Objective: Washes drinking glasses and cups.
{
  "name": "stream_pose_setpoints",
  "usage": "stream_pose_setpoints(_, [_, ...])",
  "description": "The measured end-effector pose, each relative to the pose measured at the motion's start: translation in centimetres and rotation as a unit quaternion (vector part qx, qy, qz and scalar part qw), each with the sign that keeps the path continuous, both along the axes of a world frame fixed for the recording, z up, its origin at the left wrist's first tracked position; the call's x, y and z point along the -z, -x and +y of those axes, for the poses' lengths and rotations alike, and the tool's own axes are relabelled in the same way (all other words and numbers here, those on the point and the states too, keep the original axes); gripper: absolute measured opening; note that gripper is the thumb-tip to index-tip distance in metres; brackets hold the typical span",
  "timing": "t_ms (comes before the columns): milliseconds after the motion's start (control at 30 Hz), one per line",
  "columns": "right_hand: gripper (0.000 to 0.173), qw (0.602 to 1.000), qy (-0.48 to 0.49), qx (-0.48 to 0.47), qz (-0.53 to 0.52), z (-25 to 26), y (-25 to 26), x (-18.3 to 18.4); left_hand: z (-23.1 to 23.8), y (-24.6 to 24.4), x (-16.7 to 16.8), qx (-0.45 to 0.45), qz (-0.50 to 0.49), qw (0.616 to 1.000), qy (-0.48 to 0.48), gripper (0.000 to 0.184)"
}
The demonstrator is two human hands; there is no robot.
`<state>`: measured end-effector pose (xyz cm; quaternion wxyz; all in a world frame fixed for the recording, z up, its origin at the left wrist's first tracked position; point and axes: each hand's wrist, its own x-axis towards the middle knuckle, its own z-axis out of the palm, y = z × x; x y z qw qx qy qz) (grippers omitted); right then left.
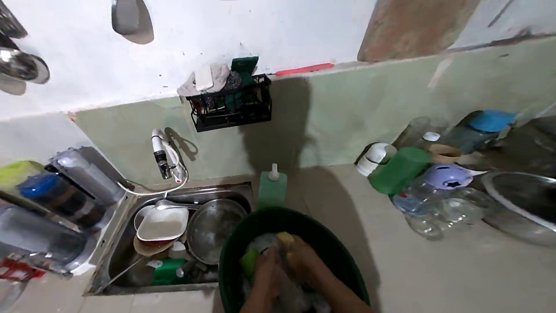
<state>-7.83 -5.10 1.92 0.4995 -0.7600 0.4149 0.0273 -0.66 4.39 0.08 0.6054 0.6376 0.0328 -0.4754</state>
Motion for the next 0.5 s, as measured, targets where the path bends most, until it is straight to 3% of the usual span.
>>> stream_pose_setpoints(100, [0.058,0.993,0.098,-0.065,-0.017,3.9,0.2,-2.3,0.6,0.8,-0.9,-0.015,-0.014,1.000,0.019,0.043])
stream_pose_setpoints(233, [0.056,0.997,0.063,0.027,0.029,2.8,-1.3,-3.2,-0.4,1.2,-2.9,0.017,-0.018,0.999,-0.020,0.059])
stream_pose_setpoints(333, [0.056,0.989,0.146,0.015,-0.031,6.7,0.4,-3.3,0.2,-0.4,-1.6,0.035,-0.071,0.997,0.006,0.053])
stream_pose_setpoints(433, [0.069,0.989,-0.042,0.134,-0.039,4.1,0.5,-2.8,0.2,0.9,-2.8,0.043,-0.051,0.998,0.014,0.054])
stream_pose_setpoints(500, [0.071,0.960,-0.153,0.212,-0.097,2.1,0.5,-1.9,0.7,1.1,-2.0,0.121,-0.121,0.984,0.041,0.050])
